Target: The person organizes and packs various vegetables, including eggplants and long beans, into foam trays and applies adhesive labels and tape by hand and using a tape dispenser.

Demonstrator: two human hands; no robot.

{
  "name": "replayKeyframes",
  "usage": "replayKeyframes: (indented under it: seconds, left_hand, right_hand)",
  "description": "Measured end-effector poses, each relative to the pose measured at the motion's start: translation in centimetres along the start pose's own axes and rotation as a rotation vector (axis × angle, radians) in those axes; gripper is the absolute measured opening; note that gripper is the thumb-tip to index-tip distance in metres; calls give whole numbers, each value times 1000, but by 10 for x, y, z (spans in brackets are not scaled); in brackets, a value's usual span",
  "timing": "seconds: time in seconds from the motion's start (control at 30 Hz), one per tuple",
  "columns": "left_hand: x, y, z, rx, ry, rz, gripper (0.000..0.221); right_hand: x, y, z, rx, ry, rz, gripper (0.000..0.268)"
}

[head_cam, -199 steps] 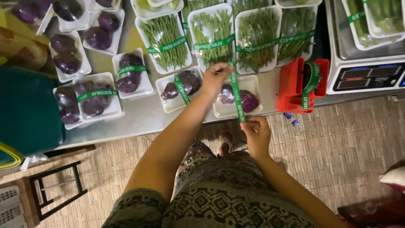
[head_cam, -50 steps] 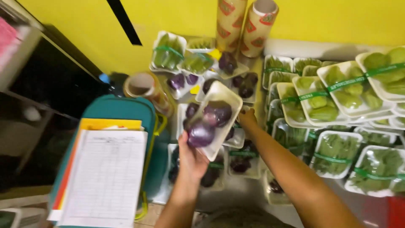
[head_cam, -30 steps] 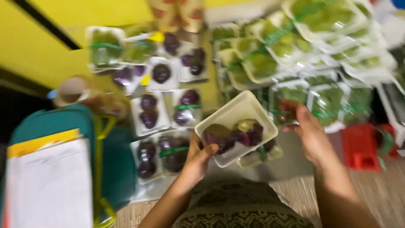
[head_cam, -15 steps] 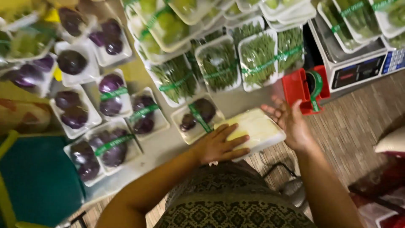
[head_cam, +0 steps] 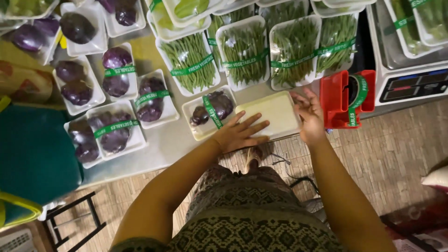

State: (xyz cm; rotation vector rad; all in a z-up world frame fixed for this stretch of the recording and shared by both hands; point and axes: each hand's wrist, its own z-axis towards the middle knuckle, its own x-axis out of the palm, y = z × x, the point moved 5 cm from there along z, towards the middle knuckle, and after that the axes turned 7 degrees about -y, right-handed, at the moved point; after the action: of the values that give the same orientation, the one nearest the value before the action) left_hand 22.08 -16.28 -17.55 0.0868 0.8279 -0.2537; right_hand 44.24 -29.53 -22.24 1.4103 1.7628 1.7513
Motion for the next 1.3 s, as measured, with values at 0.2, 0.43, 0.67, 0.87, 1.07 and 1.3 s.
replayKeyframes:
  seconds: [0.2,0.43,0.67,0.87,1.07,1.3]
  left_hand:
    - [-21,-3,16,-119,120,-1,60]
    - [-16,-19,23,-234,-32,173,27]
    - [17,-3,-5,-314,93,221,72]
    - [0,16,24,-368,75,132,78]
    - [-6,36,50,-791,246,-282,53]
    - [51,52,16,-1888,491,-882,101]
  right_hand:
    - [-3,-3,8,-24,-63,-88,36]
    - [-5,-18,5,-71,-284,-295,18]
    - [8,3,-12,7,-130,-397,39]
    - [9,2,-10,229,-53,-332,76]
    - [-7,45,-4,482,-38,-533,70]
    - [-42,9,20,469,33,-897,94]
